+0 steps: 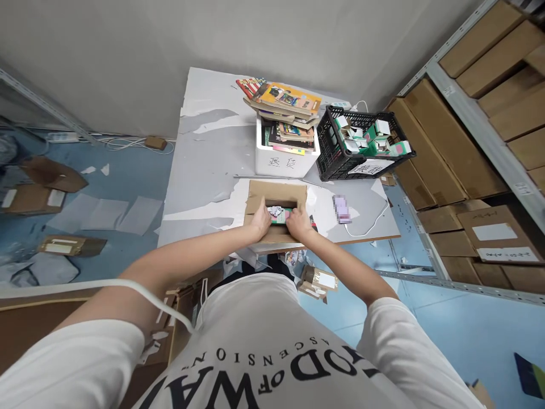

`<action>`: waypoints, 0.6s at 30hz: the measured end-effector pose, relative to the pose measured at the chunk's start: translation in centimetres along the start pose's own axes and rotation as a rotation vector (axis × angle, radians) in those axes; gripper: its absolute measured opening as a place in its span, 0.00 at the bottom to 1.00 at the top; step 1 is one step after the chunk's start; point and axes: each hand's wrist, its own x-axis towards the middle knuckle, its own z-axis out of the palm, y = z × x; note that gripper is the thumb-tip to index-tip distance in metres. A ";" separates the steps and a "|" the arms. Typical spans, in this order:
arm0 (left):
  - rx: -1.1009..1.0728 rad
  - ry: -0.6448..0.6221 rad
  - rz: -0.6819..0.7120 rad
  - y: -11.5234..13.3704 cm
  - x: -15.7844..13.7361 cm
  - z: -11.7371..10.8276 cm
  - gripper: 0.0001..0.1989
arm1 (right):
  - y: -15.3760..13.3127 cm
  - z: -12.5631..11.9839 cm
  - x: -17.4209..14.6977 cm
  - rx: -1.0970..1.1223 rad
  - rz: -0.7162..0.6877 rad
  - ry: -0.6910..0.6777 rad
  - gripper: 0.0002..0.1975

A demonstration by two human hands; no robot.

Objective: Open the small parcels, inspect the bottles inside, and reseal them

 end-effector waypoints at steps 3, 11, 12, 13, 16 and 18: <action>-0.129 0.123 -0.208 -0.3 -1.5 -0.3 0.28 | 1.5 0.9 -2.0 0.042 0.204 0.025 0.20; -0.150 0.188 -0.341 -7.3 -6.6 0.0 0.31 | 3.5 5.7 -4.7 0.370 0.263 0.073 0.30; -0.154 0.173 -0.367 -7.9 -7.1 0.6 0.30 | 3.5 5.6 -4.6 0.358 0.268 0.097 0.30; -0.164 0.157 -0.388 -8.2 -7.4 1.1 0.30 | 3.3 5.1 -4.3 0.330 0.276 0.127 0.29; -0.185 0.162 -0.373 -8.3 -7.7 1.8 0.31 | 2.7 2.7 -2.6 0.235 0.230 0.155 0.20; -0.171 0.213 -0.255 -7.8 -7.3 1.2 0.31 | 2.0 0.9 -0.7 0.221 0.137 0.067 0.16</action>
